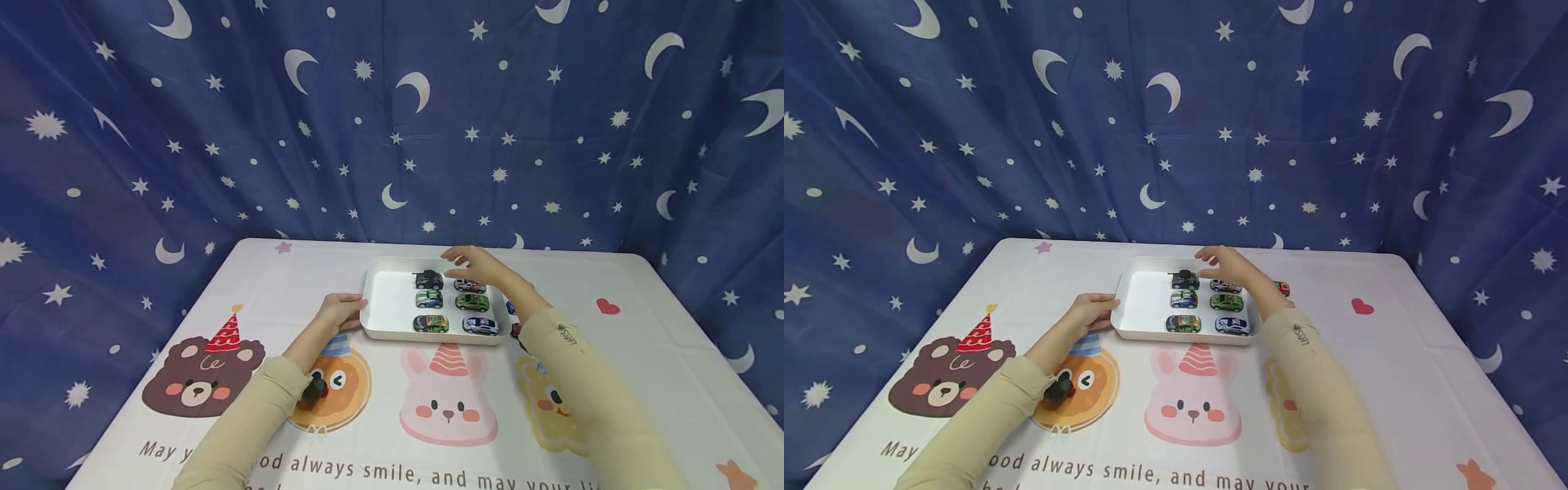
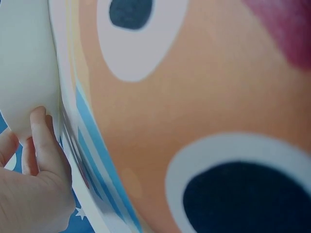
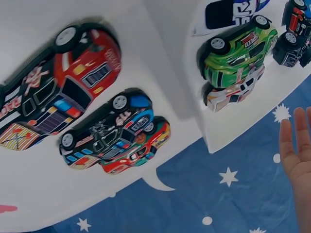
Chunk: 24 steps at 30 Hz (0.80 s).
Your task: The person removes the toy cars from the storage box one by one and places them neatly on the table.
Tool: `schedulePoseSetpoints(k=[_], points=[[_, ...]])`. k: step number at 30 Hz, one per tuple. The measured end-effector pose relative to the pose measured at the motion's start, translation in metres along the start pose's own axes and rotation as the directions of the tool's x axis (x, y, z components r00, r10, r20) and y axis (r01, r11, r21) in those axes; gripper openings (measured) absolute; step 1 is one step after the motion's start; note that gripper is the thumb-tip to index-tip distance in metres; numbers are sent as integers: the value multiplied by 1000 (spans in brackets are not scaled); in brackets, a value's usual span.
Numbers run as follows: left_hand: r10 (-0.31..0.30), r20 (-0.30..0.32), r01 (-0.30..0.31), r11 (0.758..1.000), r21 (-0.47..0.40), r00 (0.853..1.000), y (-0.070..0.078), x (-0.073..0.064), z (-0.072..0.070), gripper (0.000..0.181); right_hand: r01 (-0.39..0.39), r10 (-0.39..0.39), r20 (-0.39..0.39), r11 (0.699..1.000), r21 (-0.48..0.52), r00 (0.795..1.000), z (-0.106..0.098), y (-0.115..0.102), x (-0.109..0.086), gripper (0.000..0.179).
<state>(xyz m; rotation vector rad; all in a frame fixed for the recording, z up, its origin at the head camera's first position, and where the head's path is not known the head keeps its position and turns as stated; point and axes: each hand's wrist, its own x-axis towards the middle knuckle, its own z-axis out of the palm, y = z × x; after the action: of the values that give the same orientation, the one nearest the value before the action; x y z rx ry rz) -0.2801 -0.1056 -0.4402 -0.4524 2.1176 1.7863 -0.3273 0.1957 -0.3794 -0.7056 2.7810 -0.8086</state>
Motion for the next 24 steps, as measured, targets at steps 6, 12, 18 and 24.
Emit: schedulePoseSetpoints(k=[6,12,18,24], points=[[-18,-15,18,1000,-7,1000,0,-1,0,39,-25,25,22,1000,6,999,7,-7,11,48],[-16,-13,15,1000,-12,1000,2,-3,-2,39,-44,44,49,999,2,998,14,-12,22,47],[-11,2,11,1000,-22,1000,2,-2,0,39,-79,81,67,996,-32,994,15,-13,27,45],[3,1,-3,1000,-30,1000,0,1,0,38,-68,72,86,996,-54,994,20,-11,34,45]])
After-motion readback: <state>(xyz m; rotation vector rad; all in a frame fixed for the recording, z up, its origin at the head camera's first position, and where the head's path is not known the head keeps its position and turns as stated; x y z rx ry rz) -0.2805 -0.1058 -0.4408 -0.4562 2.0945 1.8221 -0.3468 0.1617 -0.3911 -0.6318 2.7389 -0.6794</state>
